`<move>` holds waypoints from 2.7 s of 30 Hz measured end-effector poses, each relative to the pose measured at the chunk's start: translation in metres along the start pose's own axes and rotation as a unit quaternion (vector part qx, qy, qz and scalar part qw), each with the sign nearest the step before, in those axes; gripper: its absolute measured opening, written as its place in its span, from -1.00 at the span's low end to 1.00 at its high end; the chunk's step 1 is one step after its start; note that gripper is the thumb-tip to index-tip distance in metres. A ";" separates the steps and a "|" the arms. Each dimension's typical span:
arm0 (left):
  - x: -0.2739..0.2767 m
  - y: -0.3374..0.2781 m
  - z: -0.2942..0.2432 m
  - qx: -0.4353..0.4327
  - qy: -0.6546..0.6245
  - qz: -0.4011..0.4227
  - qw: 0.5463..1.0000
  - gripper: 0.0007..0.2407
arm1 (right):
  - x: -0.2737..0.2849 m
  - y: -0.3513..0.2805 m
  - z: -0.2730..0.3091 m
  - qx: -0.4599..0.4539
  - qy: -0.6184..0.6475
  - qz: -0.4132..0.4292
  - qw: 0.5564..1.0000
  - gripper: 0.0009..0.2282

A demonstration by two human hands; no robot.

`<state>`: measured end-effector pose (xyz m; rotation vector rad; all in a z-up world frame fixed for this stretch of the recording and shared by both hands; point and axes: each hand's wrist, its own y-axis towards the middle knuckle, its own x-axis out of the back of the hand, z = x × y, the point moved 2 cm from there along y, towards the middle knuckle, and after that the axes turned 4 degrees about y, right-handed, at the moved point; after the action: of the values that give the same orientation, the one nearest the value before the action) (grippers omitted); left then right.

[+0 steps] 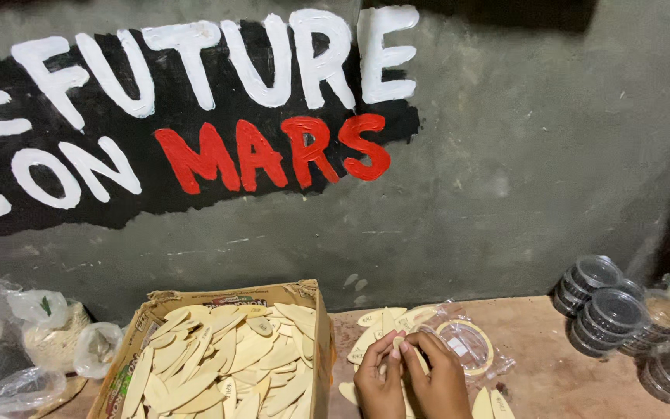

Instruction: The person applies adhesive strips to wooden petal-shaped pieces by hand, taking each strip from a plastic sheet and placing it onto the wooden pieces.

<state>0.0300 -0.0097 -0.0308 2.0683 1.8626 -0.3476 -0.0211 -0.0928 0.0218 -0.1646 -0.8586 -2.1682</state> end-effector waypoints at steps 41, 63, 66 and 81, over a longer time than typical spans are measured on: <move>0.011 0.011 0.015 0.177 -0.023 -0.045 0.983 -0.78 | -0.001 -0.001 -0.027 -0.070 -0.012 0.135 0.988 -0.81; 0.010 0.014 0.023 0.161 -0.003 -0.052 0.986 -0.80 | -0.012 -0.006 -0.048 -0.072 -0.007 0.107 0.992 -0.83; 0.016 0.017 0.042 0.119 -0.016 -0.040 0.992 -0.79 | -0.011 -0.007 -0.044 -0.081 -0.011 0.110 0.991 -0.84; 0.010 0.014 0.022 0.067 -0.008 -0.058 0.996 -0.85 | -0.007 -0.009 -0.014 -0.117 -0.091 0.172 0.974 -0.80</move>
<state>0.0457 -0.0104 -0.0539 2.0401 2.0047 -0.5309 -0.0204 -0.0931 0.0035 -0.5954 -0.6170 -1.9375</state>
